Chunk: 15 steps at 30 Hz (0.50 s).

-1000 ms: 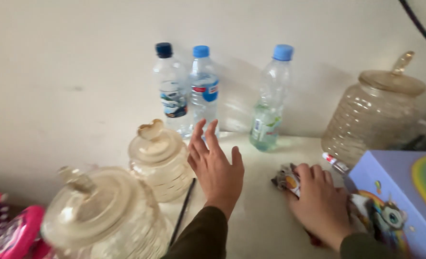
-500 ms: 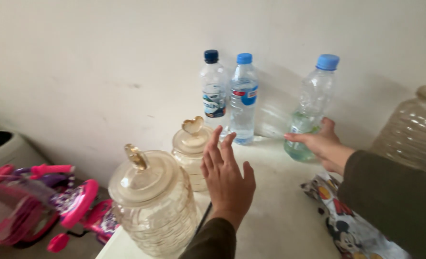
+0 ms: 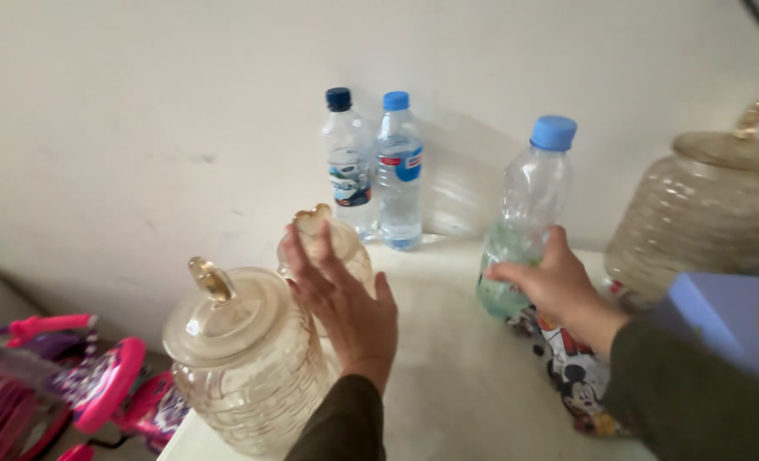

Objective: The person wipes a white cabinet surface with a patterned cloth, repeatedly moving items such as water bottles, glass jars, a tissue box, a pen, and a small tube to reach different areas. The person continues wiping around and under the moved items throughout the clip.

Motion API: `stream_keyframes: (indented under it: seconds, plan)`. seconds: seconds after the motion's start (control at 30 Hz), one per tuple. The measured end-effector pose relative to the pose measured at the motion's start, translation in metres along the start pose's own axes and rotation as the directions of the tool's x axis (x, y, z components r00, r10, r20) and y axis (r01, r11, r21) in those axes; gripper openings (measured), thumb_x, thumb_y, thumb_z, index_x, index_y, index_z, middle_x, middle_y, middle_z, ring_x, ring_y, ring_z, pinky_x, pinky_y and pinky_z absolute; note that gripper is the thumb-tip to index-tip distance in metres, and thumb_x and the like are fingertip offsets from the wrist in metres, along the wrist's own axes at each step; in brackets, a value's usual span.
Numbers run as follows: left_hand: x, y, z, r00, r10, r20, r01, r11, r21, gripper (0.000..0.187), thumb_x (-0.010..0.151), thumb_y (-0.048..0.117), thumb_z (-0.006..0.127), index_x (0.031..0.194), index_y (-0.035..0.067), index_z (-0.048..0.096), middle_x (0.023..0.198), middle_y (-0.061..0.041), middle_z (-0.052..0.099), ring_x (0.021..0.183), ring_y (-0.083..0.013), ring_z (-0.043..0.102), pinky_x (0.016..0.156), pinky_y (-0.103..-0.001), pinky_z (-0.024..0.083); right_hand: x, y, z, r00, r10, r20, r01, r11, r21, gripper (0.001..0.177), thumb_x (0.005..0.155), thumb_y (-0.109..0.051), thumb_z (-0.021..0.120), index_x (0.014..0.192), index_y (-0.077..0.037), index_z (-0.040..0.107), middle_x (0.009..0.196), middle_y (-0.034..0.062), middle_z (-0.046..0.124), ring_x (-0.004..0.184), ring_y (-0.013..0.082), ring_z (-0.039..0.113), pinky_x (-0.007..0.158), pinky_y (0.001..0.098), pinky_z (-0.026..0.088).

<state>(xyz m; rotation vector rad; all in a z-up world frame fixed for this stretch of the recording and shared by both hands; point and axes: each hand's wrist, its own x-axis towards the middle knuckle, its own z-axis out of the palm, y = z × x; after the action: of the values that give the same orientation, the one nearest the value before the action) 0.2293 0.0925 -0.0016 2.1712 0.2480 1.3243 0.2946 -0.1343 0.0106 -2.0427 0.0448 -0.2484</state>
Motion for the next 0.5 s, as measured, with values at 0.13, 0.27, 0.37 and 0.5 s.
stream_keyframes:
  seconds: [0.13, 0.27, 0.37, 0.5]
  plan:
    - [0.001, -0.001, -0.006, 0.998, -0.058, 0.008, 0.059, 0.988, -0.14, 0.107, 0.073, 0.011, 0.081, 0.161, 0.008, 0.021, 0.17, -0.023, 0.008, 0.157, -0.0462, 0.013, 0.126, -0.052, 0.021, -0.038, -0.005, -0.02, 0.996, 0.075, -0.055, -0.082, 0.987, -0.14, 0.084, 0.065, -0.035, 0.083, 0.132, -0.003, 0.045, 0.101, 0.0175, 0.073, 0.085, 0.0266, 0.073, 0.077, 0.0401, 0.057]
    - [0.007, 0.007, -0.014, 0.981, -0.192, 0.005, 0.191, 0.981, 0.036, 0.111, 0.071, 0.022, 0.089, 0.155, 0.003, 0.02, 0.167, -0.021, 0.008, 0.152, -0.0468, 0.011, 0.123, -0.055, 0.014, -0.059, 0.003, -0.037, 0.98, 0.181, -0.08, -0.195, 0.953, -0.233, 0.092, 0.071, -0.042, 0.085, 0.141, -0.003, 0.041, 0.1, 0.022, 0.075, 0.082, 0.0392, 0.075, 0.074, 0.0494, 0.059]
    - [0.008, 0.005, -0.009, 0.971, -0.239, -0.009, 0.239, 0.964, 0.115, 0.117, 0.072, 0.028, 0.091, 0.156, 0.002, 0.014, 0.164, -0.02, 0.014, 0.152, -0.0488, 0.008, 0.123, -0.056, 0.01, -0.067, 0.028, -0.051, 0.994, 0.075, -0.077, -0.096, 0.937, -0.335, 0.106, 0.066, -0.047, 0.092, 0.142, 0.002, 0.035, 0.111, 0.0261, 0.069, 0.094, 0.044, 0.071, 0.082, 0.051, 0.056]
    - [0.009, -0.001, 0.003, 0.892, -0.448, 0.061, 0.445, 0.893, 0.062, 0.131, 0.07, 0.032, 0.094, 0.16, 0.005, 0.003, 0.165, -0.021, 0.022, 0.151, -0.0448, 0.016, 0.123, -0.054, 0.01, -0.106, 0.031, -0.065, 0.995, 0.091, -0.033, -0.093, 0.804, -0.588, 0.126, 0.05, -0.051, 0.101, 0.15, -0.009, 0.037, 0.128, 0.021, 0.062, 0.119, 0.034, 0.064, 0.102, 0.0416, 0.051]
